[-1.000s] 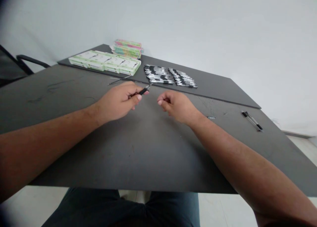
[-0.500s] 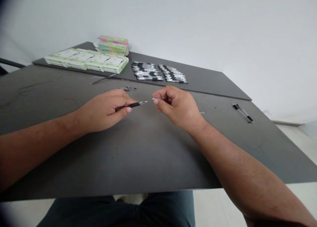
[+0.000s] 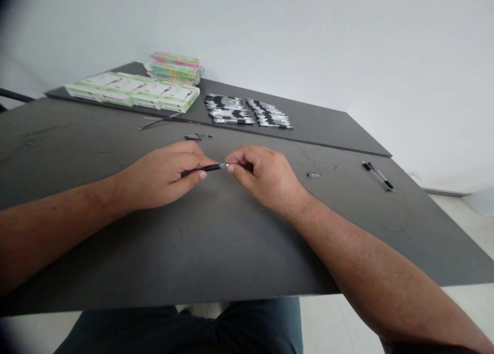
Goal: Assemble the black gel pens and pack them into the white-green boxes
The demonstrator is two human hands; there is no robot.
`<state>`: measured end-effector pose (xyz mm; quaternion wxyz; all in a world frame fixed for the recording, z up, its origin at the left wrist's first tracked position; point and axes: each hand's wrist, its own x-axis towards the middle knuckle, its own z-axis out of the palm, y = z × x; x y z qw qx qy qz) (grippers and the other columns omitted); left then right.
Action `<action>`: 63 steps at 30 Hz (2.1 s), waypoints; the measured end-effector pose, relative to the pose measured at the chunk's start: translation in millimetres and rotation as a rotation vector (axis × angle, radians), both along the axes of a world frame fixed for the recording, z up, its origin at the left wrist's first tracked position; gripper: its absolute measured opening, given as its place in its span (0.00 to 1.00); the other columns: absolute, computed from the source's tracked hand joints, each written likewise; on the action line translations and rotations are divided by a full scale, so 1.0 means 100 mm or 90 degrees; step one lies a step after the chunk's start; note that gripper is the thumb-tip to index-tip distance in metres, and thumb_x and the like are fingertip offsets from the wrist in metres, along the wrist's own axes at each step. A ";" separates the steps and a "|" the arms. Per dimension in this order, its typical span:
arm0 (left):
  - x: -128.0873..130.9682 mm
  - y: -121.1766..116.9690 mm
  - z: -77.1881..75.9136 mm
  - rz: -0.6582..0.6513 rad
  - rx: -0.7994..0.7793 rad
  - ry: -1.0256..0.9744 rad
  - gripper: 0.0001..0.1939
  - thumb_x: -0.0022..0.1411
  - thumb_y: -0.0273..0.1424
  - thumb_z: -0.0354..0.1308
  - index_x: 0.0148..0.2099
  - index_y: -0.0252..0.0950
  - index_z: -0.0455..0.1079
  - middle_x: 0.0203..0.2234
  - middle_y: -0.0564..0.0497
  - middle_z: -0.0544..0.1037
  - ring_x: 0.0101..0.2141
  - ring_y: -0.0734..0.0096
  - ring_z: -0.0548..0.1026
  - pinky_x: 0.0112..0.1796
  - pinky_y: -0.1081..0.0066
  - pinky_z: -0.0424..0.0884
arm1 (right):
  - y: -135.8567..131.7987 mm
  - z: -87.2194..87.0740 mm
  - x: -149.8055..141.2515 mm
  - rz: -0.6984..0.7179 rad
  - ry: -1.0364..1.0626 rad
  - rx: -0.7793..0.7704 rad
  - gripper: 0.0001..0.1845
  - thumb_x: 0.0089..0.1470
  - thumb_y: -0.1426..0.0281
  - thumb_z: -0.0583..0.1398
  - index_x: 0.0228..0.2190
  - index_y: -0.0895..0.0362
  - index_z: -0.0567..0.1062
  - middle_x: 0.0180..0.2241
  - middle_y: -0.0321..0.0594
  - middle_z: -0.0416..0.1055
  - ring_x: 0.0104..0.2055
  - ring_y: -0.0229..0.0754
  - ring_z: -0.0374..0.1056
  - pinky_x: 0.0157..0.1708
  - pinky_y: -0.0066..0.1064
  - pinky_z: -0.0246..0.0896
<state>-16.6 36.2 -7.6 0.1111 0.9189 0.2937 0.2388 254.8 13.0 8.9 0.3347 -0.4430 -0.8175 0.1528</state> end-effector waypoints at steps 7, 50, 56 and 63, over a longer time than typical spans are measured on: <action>0.01 -0.01 0.01 -0.012 -0.008 0.004 0.21 0.78 0.31 0.51 0.61 0.36 0.83 0.44 0.44 0.82 0.48 0.58 0.80 0.56 0.59 0.75 | 0.00 -0.02 -0.02 0.022 -0.016 0.025 0.05 0.67 0.70 0.67 0.40 0.54 0.87 0.33 0.36 0.84 0.36 0.40 0.76 0.38 0.30 0.64; -0.04 -0.08 0.07 0.007 0.022 0.085 0.20 0.77 0.25 0.51 0.58 0.38 0.83 0.42 0.46 0.80 0.44 0.61 0.82 0.48 0.65 0.78 | -0.02 -0.04 -0.12 0.110 -0.159 -0.044 0.11 0.77 0.64 0.60 0.41 0.56 0.79 0.37 0.42 0.80 0.39 0.44 0.74 0.42 0.34 0.62; -0.05 -0.05 0.05 0.002 0.019 0.075 0.20 0.78 0.29 0.50 0.59 0.38 0.84 0.42 0.45 0.81 0.44 0.60 0.82 0.50 0.63 0.78 | 0.00 -0.03 -0.10 0.114 -0.208 -0.008 0.10 0.77 0.66 0.60 0.41 0.56 0.78 0.38 0.43 0.80 0.41 0.45 0.75 0.44 0.34 0.63; -0.05 -0.01 0.02 -0.005 0.029 0.072 0.23 0.78 0.30 0.49 0.59 0.38 0.85 0.43 0.45 0.82 0.44 0.61 0.83 0.51 0.63 0.79 | -0.01 -0.02 -0.12 0.093 -0.209 -0.020 0.11 0.77 0.63 0.60 0.43 0.56 0.77 0.39 0.42 0.81 0.41 0.45 0.74 0.43 0.34 0.62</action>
